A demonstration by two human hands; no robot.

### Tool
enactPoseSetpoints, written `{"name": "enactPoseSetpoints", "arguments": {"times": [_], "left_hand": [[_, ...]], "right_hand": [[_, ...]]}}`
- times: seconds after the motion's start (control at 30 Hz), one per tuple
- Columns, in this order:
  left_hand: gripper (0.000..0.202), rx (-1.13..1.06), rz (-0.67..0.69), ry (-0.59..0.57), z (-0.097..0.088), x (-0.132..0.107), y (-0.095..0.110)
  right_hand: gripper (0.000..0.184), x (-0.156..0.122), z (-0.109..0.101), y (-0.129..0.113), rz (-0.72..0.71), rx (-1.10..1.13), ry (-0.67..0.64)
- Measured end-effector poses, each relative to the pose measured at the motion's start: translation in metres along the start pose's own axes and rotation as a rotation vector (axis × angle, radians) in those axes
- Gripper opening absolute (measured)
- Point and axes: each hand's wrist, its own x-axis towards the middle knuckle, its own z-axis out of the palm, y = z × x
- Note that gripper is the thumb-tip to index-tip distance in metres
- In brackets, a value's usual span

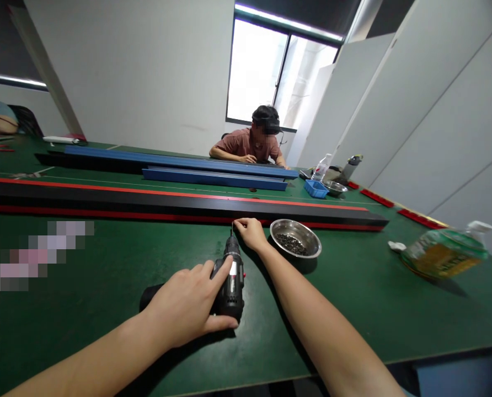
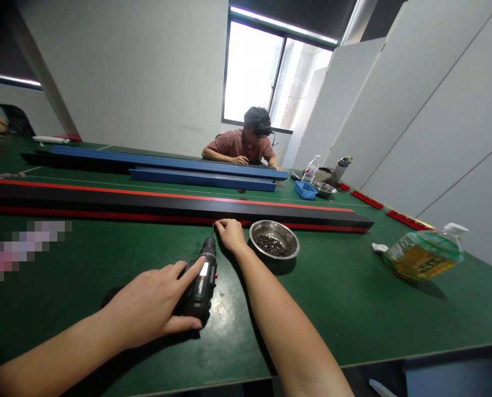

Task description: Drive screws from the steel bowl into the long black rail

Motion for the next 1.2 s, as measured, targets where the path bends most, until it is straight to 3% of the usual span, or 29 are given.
{"name": "enactPoseSetpoints", "arguments": {"times": [0.97, 1.2], "left_hand": [[0.100, -0.012, 0.010, 0.015, 0.002, 0.000, -0.002], [0.100, -0.013, 0.010, 0.012, 0.000, -0.002, -0.002]], "right_hand": [[0.027, -0.006, -0.004, -0.011, -0.076, -0.091, -0.039], [0.032, -0.003, -0.001, -0.006, -0.027, 0.073, -0.001]]}}
